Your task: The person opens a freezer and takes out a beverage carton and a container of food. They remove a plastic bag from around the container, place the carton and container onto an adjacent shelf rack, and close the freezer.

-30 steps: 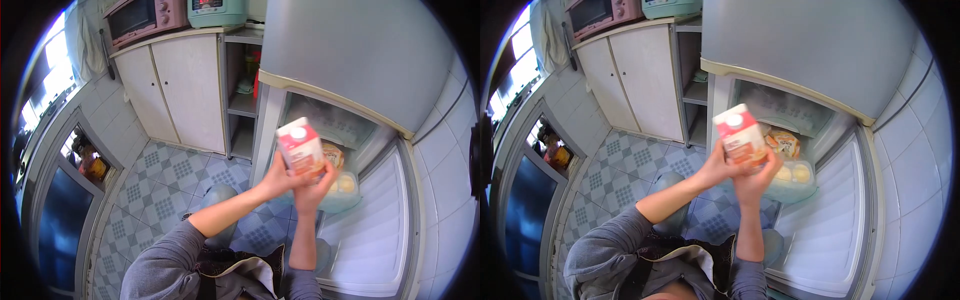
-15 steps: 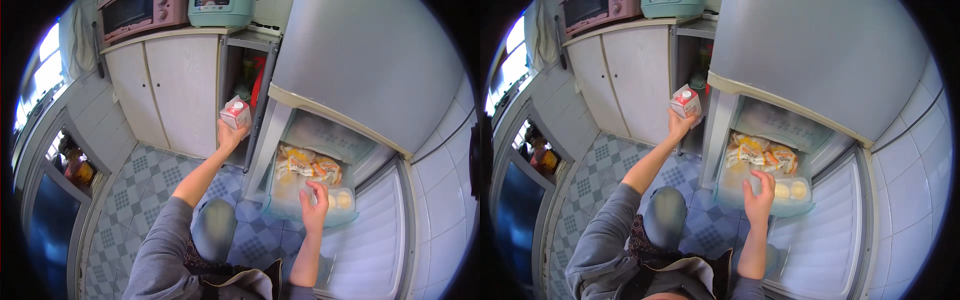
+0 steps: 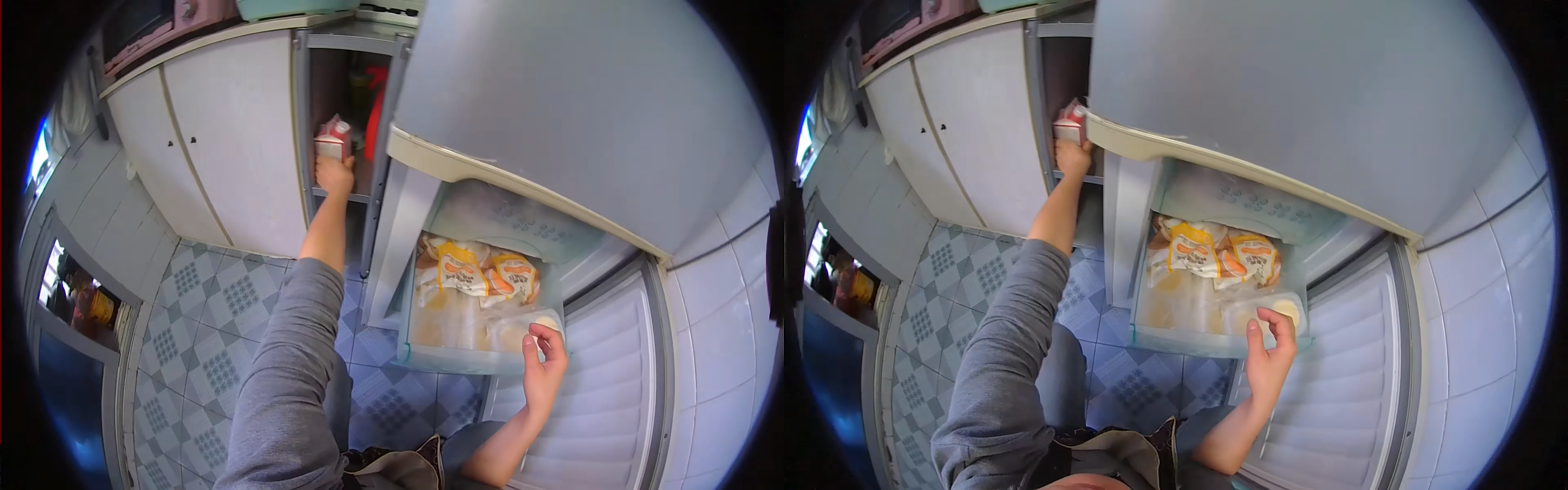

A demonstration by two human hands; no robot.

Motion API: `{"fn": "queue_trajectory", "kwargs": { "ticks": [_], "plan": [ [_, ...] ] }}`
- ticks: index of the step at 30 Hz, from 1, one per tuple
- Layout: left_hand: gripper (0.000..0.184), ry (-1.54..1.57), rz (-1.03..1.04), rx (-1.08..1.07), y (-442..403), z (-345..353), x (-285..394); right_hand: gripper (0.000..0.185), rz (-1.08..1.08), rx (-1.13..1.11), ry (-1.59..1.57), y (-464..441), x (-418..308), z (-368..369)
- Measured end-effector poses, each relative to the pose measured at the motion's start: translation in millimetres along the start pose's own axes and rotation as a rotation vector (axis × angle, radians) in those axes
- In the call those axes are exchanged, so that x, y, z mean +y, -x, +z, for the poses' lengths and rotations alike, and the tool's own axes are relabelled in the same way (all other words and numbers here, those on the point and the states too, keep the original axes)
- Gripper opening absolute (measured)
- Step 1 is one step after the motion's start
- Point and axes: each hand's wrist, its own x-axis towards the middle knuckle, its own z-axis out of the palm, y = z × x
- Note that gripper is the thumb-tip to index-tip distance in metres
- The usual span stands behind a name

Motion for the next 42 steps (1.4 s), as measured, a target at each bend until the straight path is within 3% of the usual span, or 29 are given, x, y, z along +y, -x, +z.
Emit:
{"fn": "queue_trajectory", "kwargs": {
  "ticks": [2, 4, 8, 10, 12, 15, 18, 20, 21, 23, 27, 35, 38, 42],
  "plan": [
    [0.094, -0.091, 0.018, 0.003, -6, 3, -1, 0.018, -0.008, 0.005, 0.072, -5, 7, -7],
    [0.093, -0.113, 0.044, -0.03, -3, 0, -3, 0.02, -0.033, -0.016, 0.211, -5, 18, -17],
    [0.081, -0.056, 0.325, 0.105, 6, 7, -27, 0.027, -0.047, 0.067, 0.477, -8, 36, -26],
    [0.067, 0.34, 0.355, -0.099, 58, -72, -9, 0.033, -0.043, 0.097, 0.587, -5, 49, -28],
    [0.053, 0.481, 0.514, 0.116, 108, -94, -25, 0.036, -0.026, 0.122, 0.641, -6, 56, -32],
    [0.051, 0.656, 0.828, -0.088, 197, -166, -19, 0.043, -0.028, -0.22, 0.603, -8, 62, -36],
    [0.055, 0.512, 1.32, -0.473, 245, -201, -10, 0.057, 0.084, -0.272, 0.759, -7, 48, -23],
    [0.066, 0.421, 1.297, -0.826, 281, -217, 16, 0.062, 0.082, -0.303, 0.758, -4, 44, -28],
    [0.066, 0.413, 1.307, -0.837, 295, -215, 21, 0.066, 0.064, -0.341, 0.767, -2, 42, -31],
    [0.081, 0.021, 1.481, -0.811, 317, -204, 22, 0.071, 0.047, -0.375, 0.771, 2, 47, -35],
    [0.089, -0.162, 1.617, -0.693, 329, -197, 23, 0.078, -0.139, -0.216, 0.707, -3, 59, -32],
    [0.083, -0.157, 1.568, -0.501, 306, -170, 37, 0.083, -0.223, 0.07, 0.713, -19, 62, -2],
    [0.076, -0.206, 1.503, -0.39, 301, -145, 50, 0.072, -0.161, 0.392, 0.682, -46, 75, 25],
    [0.072, -0.313, 1.519, -0.226, 290, -105, 65, 0.052, -0.014, 0.341, 0.537, -85, 91, 57]
  ]
}}
